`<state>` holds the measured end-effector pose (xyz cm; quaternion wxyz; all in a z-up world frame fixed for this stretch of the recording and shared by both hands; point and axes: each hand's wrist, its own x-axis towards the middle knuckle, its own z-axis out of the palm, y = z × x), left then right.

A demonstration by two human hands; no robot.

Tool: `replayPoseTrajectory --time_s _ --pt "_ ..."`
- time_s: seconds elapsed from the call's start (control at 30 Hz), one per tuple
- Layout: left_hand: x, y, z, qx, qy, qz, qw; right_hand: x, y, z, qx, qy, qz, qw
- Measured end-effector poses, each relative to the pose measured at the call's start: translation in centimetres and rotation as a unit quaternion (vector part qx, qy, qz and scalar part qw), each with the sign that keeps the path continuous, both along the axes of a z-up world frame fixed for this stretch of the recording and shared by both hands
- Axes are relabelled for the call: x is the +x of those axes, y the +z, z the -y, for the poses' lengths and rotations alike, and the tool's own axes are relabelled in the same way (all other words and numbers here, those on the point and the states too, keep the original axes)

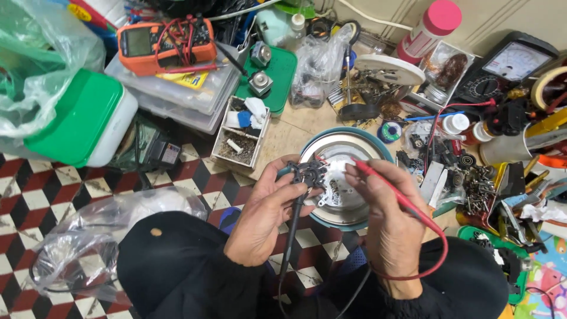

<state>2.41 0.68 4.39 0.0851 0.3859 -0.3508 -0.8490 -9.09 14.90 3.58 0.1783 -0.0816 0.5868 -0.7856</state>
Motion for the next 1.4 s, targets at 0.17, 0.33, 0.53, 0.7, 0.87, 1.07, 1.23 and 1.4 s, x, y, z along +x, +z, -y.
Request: replayPoseTrajectory --time_s 0.17,0.33,0.53,0.7,0.87,1.07,1.23,1.4 --pt "-0.2 0.6 0.0 -0.015 -0.025 0.012 1.000 -0.3 -0.9 -0.7 0.038 0.030 -0.006 0.999" --pt "-1.1 -0.6 -0.5 -0.013 0.009 -0.003 1.000 0.0 -1.7 -1.1 0.074 0.077 -0.068 0.992" --pt "-1.1 -1.5 -0.5 -0.013 0.006 -0.031 0.999 -0.1 -2.2 -1.0 0.026 0.062 -0.061 0.996" --pt "-1.0 -2.1 -0.5 0.004 0.017 -0.069 0.997 -0.1 -1.6 -0.6 0.003 0.073 -0.047 0.996" --pt "-1.3 -1.6 -0.7 -0.014 0.009 -0.038 0.999 -0.4 -1.3 -0.2 0.010 0.077 -0.030 0.997" --pt "-1.3 -0.6 -0.5 -0.024 0.007 -0.005 1.000 -0.3 -1.8 -0.1 0.027 0.065 -0.021 0.997" --pt "-1.2 0.4 -0.5 -0.062 -0.021 0.076 0.995 -0.2 -2.1 -0.1 0.017 0.056 -0.004 0.998" --pt "-1.1 -0.7 -0.7 -0.139 -0.057 0.047 0.987 -0.1 -1.8 -0.2 -0.020 0.053 0.022 0.998"
